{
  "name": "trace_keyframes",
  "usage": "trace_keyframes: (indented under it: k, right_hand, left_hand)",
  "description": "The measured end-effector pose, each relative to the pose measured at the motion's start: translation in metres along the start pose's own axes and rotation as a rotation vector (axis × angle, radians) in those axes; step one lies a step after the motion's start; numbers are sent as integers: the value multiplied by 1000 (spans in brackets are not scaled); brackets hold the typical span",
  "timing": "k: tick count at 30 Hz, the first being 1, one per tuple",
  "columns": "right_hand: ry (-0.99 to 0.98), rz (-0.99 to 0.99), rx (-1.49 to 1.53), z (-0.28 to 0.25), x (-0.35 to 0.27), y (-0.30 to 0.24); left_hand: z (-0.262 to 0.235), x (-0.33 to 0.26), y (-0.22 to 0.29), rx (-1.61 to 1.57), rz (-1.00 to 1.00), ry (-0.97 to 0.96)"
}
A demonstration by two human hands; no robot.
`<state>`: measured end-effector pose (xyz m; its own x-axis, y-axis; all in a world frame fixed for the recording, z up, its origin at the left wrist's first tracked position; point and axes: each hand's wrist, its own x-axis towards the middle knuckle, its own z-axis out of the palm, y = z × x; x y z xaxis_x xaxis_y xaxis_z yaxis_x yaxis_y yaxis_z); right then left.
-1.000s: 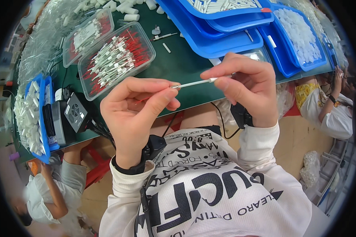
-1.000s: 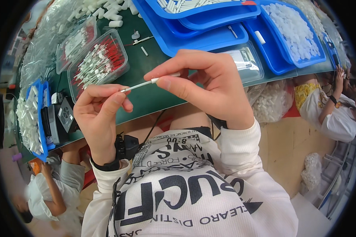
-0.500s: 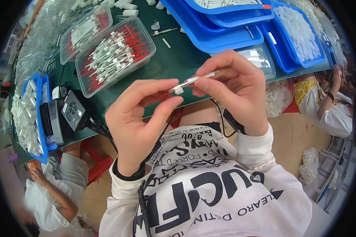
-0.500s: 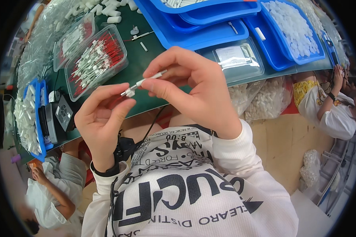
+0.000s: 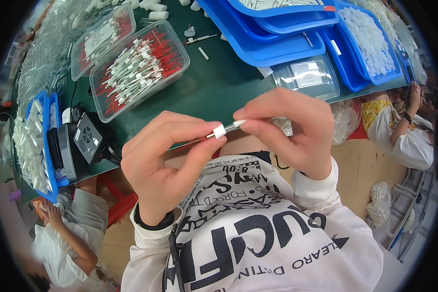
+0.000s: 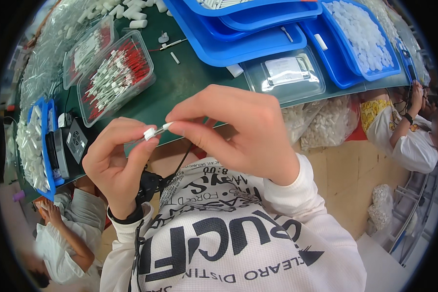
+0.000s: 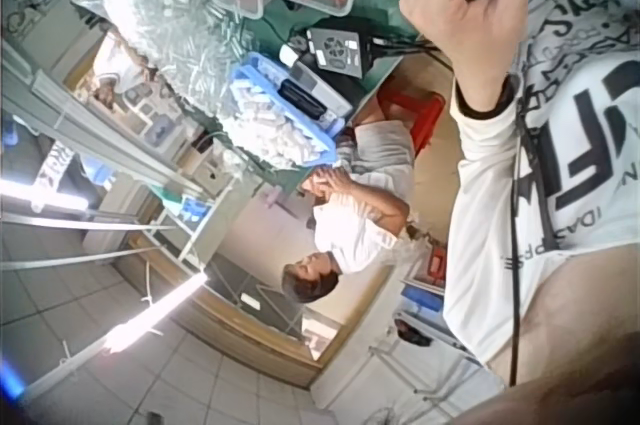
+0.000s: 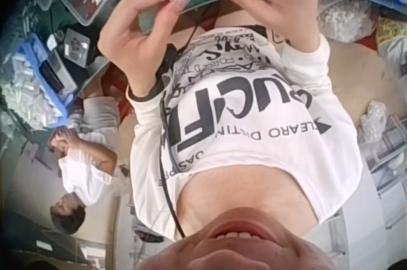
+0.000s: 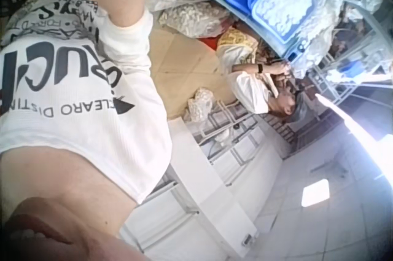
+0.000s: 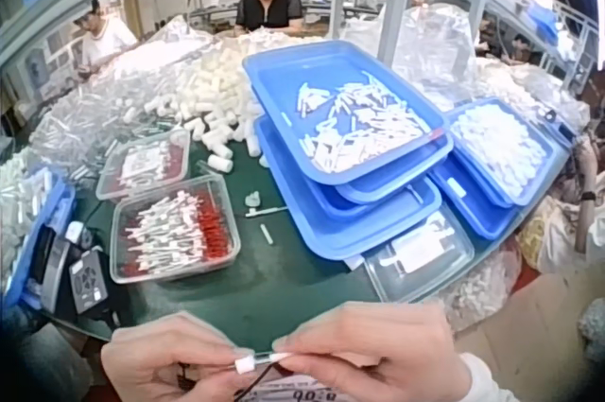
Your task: The person assembles small white cylindrical components by inserting them into red-tipped sticks. They pick up the white pieces from a blue tray, align them with the sticks, and push them together. The person also handles a clear plastic container filled with the red-tipped sticks, opening it to access more parts.
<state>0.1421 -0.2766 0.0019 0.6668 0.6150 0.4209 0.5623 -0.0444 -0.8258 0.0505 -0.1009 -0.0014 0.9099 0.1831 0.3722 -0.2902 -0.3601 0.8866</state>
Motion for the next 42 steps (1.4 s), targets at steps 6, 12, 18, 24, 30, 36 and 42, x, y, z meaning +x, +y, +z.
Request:
trace_keyframes:
  k: [6, 12, 18, 24, 30, 36, 42]
  right_hand:
    - [84, -171, 1, 5, -4, 0]
    - [52, -103, 51, 6, -11, 4]
    - [-48, -34, 66, 3, -12, 3]
    - [-23, 57, 129, 2, -17, 2]
    - [-14, 133, 176, 1, -29, 16]
    - [-79, 174, 211, 3, -34, 18]
    - [-91, 193, 186, -4, -33, 23]
  left_hand:
    - [-2, -2, 3, -90, -1, -20]
    - [-3, -1, 6, -53, -18, -59]
    - [-3, 3, 4, 76, 102, -106]
    - [-2, 0, 0, 90, 66, -82]
    - [-1, -3, 0, 85, -8, -90]
    - [4, -1, -4, 99, -25, -165]
    - [20, 5, -12, 54, -153, -199]
